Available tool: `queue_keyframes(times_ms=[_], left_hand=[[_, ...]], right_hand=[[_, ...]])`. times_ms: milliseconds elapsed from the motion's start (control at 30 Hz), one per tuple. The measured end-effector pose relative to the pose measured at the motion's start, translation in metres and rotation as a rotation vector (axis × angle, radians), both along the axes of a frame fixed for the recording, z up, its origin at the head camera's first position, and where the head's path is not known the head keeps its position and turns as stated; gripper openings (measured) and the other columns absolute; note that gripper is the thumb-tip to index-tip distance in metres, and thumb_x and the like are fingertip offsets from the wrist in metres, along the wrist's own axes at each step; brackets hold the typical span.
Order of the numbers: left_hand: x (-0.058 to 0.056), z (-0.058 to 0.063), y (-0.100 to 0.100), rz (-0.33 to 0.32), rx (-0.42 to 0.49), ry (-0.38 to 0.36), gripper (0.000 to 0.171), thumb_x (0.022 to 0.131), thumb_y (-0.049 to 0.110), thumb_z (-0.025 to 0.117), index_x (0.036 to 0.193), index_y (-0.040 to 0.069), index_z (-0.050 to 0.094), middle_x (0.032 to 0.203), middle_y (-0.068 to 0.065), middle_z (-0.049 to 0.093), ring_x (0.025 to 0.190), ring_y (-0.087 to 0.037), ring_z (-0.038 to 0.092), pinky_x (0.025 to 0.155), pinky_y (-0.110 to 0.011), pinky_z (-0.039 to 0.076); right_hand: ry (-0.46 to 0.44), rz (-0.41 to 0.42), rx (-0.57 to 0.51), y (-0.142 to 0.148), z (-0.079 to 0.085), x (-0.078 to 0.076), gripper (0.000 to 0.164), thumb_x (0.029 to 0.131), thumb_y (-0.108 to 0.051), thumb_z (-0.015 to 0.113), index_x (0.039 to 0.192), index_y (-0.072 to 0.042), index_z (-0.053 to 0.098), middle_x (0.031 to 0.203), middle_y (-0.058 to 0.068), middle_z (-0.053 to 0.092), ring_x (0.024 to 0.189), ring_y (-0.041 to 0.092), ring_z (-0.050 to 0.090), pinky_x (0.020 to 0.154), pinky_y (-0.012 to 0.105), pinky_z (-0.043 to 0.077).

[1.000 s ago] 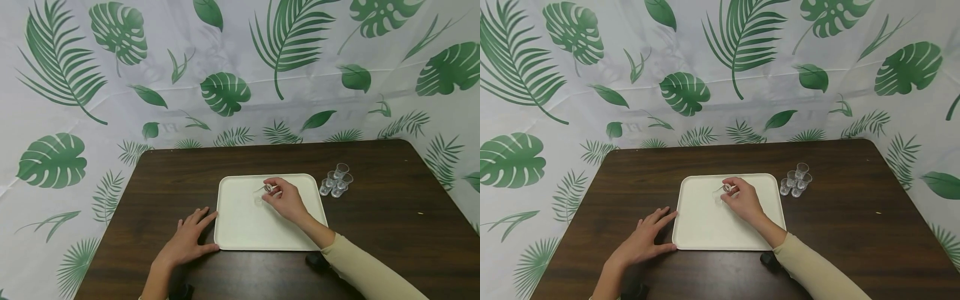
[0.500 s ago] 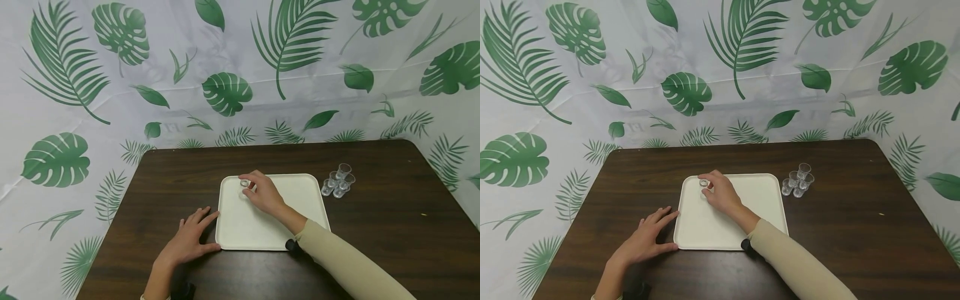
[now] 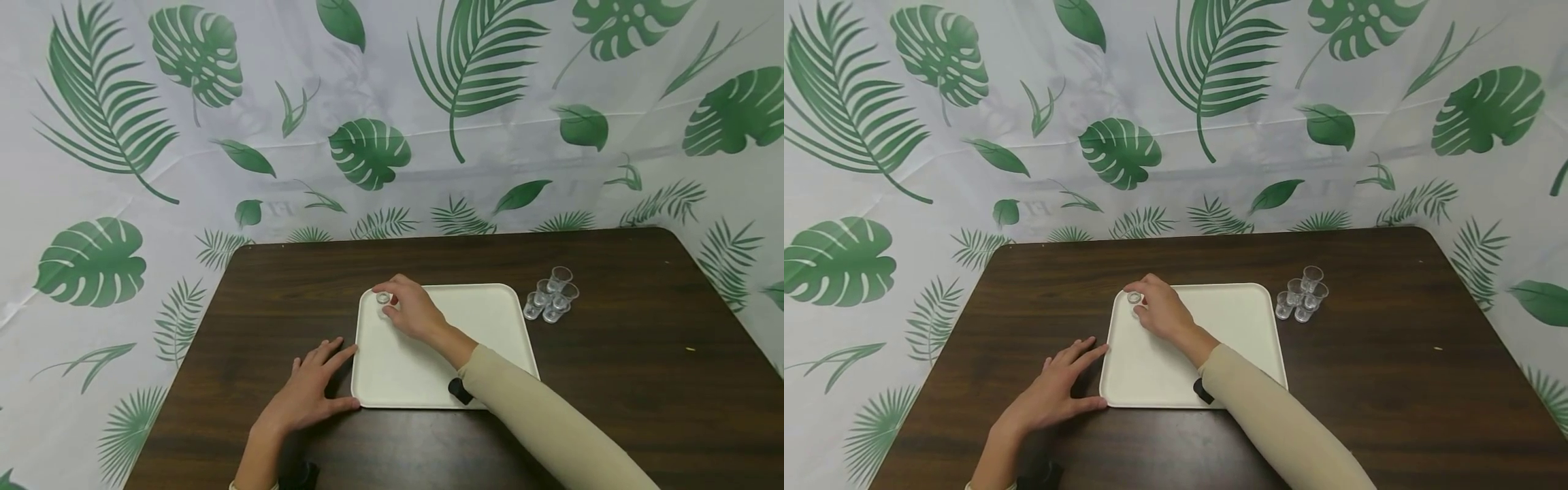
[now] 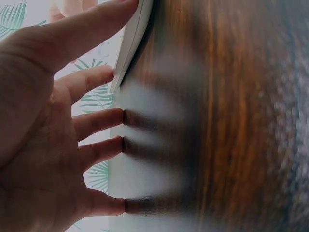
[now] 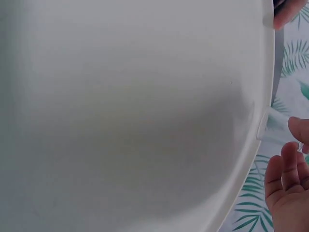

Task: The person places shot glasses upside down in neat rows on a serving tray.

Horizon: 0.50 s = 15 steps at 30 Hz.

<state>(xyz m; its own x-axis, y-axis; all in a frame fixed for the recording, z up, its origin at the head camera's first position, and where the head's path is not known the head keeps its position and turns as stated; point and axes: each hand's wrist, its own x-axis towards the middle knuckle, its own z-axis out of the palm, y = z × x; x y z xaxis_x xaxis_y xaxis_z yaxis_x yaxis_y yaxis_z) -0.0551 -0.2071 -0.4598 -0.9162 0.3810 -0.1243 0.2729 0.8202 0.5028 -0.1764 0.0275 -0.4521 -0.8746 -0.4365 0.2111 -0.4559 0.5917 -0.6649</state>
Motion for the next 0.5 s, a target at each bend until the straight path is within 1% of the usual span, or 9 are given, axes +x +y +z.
queue_keyframes(times_ms=[233, 400, 500], left_hand=[[0.0004, 0.0000, 0.0001, 0.007, -0.005, -0.002, 0.087, 0.077, 0.057, 0.077, 0.151, 0.028, 0.042, 0.156, -0.011, 0.033, 0.143, -0.042, 0.024, 0.098, -0.080, 0.015], [-0.0003, 0.0007, 0.0006, 0.006, -0.011, -0.001, 0.087, 0.077, 0.057, 0.077, 0.150, 0.028, 0.042, 0.155, -0.011, 0.033, 0.143, -0.042, 0.025, 0.098, -0.080, 0.016], [-0.0006, 0.0008, 0.0005, 0.009, -0.019, -0.005, 0.087, 0.076, 0.058, 0.077, 0.150, 0.028, 0.042, 0.156, -0.011, 0.033, 0.143, -0.042, 0.025, 0.098, -0.079, 0.016]], right_hand=[[-0.027, 0.021, 0.036, -0.0032, -0.0044, -0.0005, 0.037, 0.089, -0.005, 0.068, 0.124, -0.016, 0.068, 0.101, -0.002, 0.058, 0.082, 0.011, 0.054, 0.072, 0.029, 0.047], [-0.021, 0.031, 0.063, -0.0025, -0.0069, 0.0007, 0.039, 0.090, -0.006, 0.067, 0.128, -0.018, 0.067, 0.102, -0.002, 0.058, 0.083, 0.011, 0.055, 0.072, 0.029, 0.047], [-0.009, 0.041, 0.089, -0.0024, -0.0063, 0.0004, 0.041, 0.091, -0.007, 0.066, 0.131, -0.017, 0.065, 0.104, -0.001, 0.058, 0.083, 0.011, 0.055, 0.073, 0.029, 0.047]])
